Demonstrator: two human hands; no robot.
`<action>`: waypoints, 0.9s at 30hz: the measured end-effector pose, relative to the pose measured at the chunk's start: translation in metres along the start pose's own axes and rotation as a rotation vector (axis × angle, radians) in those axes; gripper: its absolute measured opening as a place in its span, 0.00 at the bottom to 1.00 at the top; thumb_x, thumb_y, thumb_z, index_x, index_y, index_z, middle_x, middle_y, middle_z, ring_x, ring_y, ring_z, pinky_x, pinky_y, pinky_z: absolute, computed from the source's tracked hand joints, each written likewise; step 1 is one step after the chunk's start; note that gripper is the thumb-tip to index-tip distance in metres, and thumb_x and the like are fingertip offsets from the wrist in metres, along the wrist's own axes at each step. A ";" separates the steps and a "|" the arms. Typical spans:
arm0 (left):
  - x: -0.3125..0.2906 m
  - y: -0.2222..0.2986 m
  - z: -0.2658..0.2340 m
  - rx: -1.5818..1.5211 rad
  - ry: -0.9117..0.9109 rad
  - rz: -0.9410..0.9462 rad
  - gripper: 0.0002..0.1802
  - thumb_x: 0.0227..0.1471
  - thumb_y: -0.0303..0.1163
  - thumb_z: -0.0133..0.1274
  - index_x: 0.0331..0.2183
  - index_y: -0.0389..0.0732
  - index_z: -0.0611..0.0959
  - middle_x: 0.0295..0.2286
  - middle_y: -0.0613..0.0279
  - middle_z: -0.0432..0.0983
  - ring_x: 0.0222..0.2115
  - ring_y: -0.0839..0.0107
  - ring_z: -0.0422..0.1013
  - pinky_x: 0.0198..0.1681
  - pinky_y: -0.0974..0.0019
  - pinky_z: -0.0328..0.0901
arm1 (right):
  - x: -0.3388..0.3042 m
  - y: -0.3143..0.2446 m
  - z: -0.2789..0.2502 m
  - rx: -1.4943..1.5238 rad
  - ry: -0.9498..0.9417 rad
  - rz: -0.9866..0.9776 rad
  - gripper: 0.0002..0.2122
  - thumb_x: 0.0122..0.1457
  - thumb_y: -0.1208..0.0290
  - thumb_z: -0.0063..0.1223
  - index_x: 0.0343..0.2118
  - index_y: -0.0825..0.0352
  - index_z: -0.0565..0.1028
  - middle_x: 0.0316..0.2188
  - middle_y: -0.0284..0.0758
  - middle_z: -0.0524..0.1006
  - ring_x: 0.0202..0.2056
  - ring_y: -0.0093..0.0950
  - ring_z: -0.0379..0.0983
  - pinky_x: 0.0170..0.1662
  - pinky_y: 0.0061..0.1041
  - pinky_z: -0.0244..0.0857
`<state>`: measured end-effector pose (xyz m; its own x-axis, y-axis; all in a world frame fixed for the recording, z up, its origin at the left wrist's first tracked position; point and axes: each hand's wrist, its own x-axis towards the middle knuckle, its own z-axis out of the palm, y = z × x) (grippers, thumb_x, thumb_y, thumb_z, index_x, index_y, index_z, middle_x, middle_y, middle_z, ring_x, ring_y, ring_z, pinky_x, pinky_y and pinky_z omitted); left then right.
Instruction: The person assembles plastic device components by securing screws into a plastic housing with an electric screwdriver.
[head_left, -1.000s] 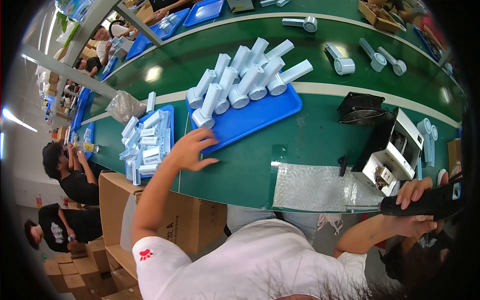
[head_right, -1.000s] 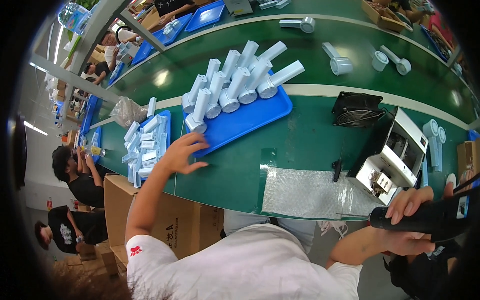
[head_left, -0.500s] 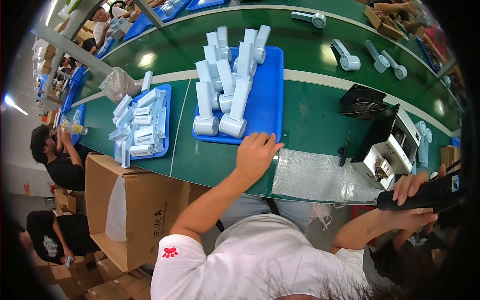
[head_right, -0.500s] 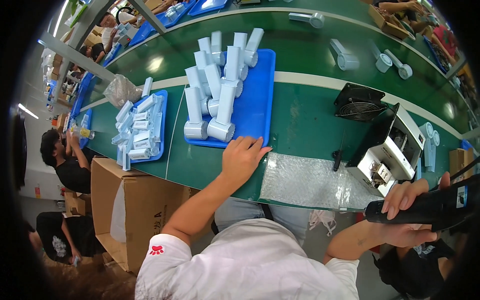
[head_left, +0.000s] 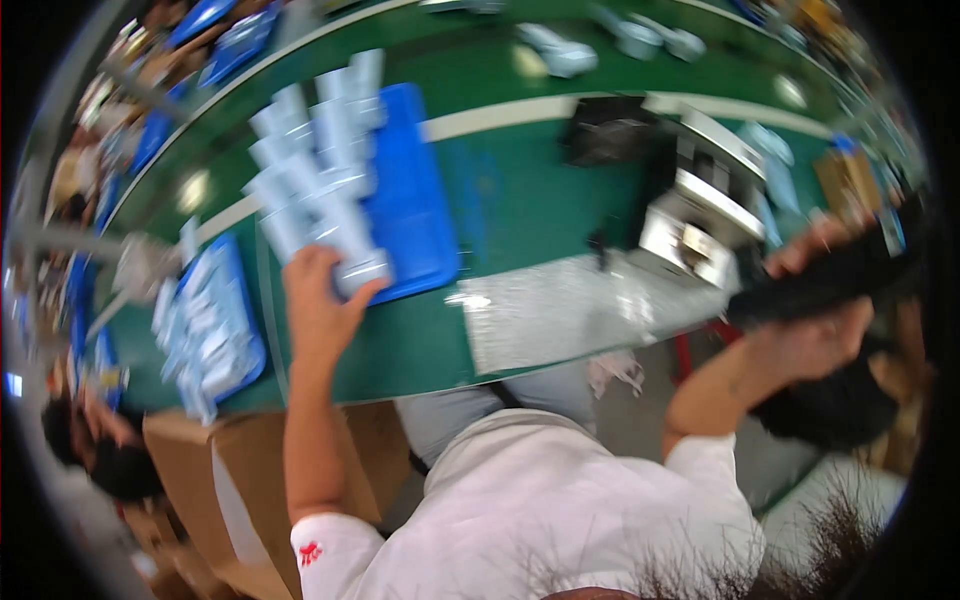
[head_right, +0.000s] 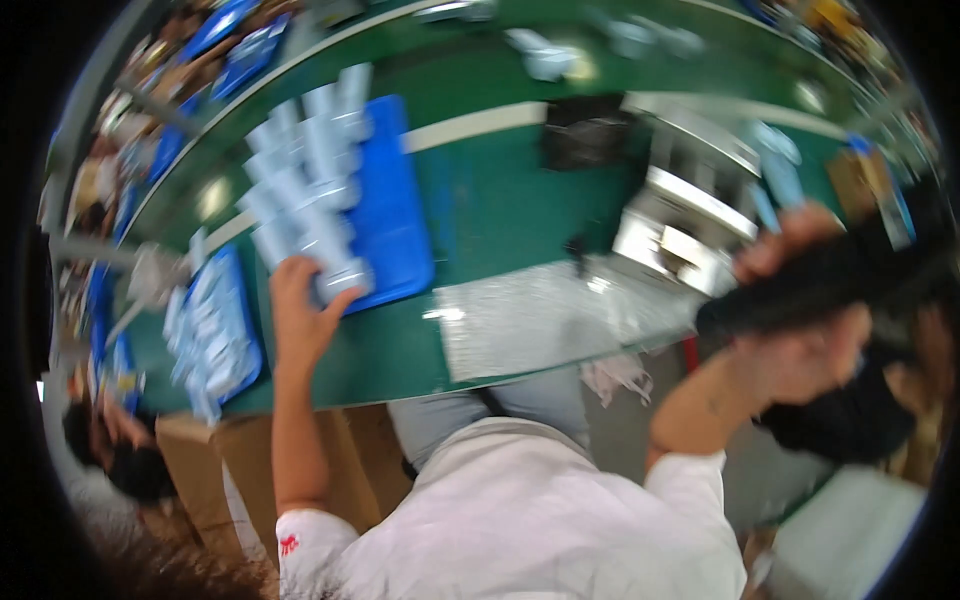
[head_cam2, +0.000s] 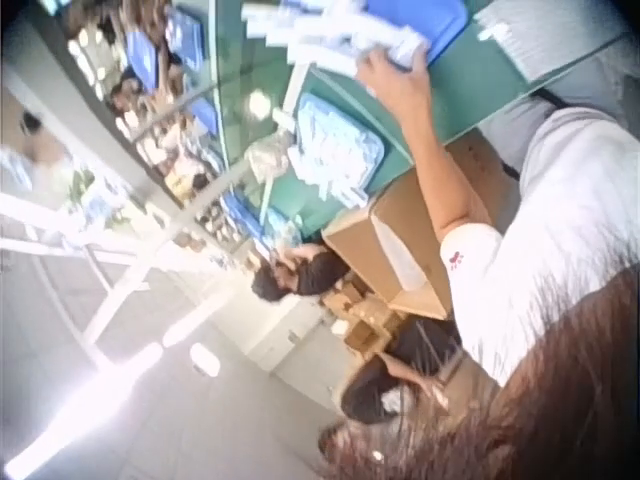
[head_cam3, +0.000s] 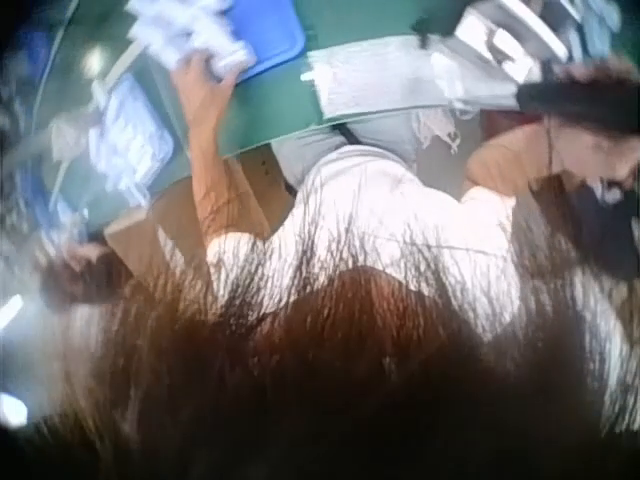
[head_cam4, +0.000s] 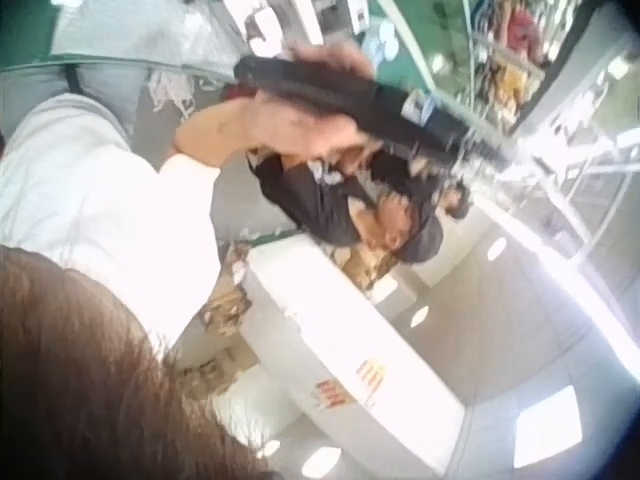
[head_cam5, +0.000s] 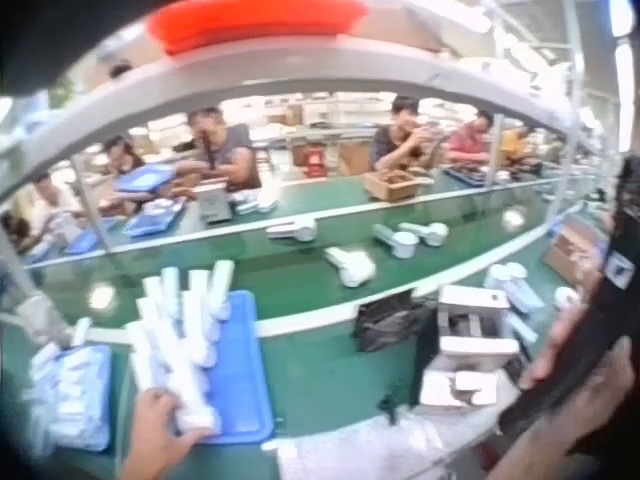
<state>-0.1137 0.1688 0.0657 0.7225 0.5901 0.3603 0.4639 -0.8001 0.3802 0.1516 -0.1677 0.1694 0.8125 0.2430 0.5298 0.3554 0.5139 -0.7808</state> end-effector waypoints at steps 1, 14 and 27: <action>-0.007 -0.004 0.003 0.037 0.088 0.052 0.28 0.33 0.38 0.71 0.34 0.36 0.74 0.41 0.50 0.69 0.45 0.50 0.65 0.48 0.55 0.62 | 0.009 -0.002 0.000 -0.059 -0.005 -0.057 0.32 0.58 0.47 0.39 0.52 0.75 0.59 0.39 0.44 0.69 0.28 0.28 0.67 0.30 0.27 0.63; -0.038 0.100 0.061 -0.925 -0.064 -0.126 0.42 0.31 0.27 0.74 0.48 0.38 0.68 0.44 0.57 0.69 0.45 0.65 0.68 0.50 0.61 0.63 | 0.069 0.020 0.051 -0.305 0.102 -0.385 0.21 0.65 0.66 0.38 0.59 0.69 0.57 0.25 0.36 0.71 0.17 0.17 0.66 0.19 0.15 0.63; -0.037 0.163 0.123 -0.929 -0.106 0.125 0.20 0.38 0.25 0.65 0.36 0.35 0.76 0.35 0.51 0.73 0.34 0.58 0.72 0.38 0.63 0.67 | 0.063 0.006 0.014 -0.330 0.142 -0.366 0.33 0.54 0.37 0.45 0.37 0.72 0.68 0.27 0.42 0.73 0.20 0.31 0.69 0.23 0.28 0.68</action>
<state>-0.0012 0.0034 0.0096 0.8032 0.4564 0.3828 -0.1821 -0.4237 0.8873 0.1984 -0.1382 0.2028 0.6540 -0.0302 0.7559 0.7368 0.2520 -0.6274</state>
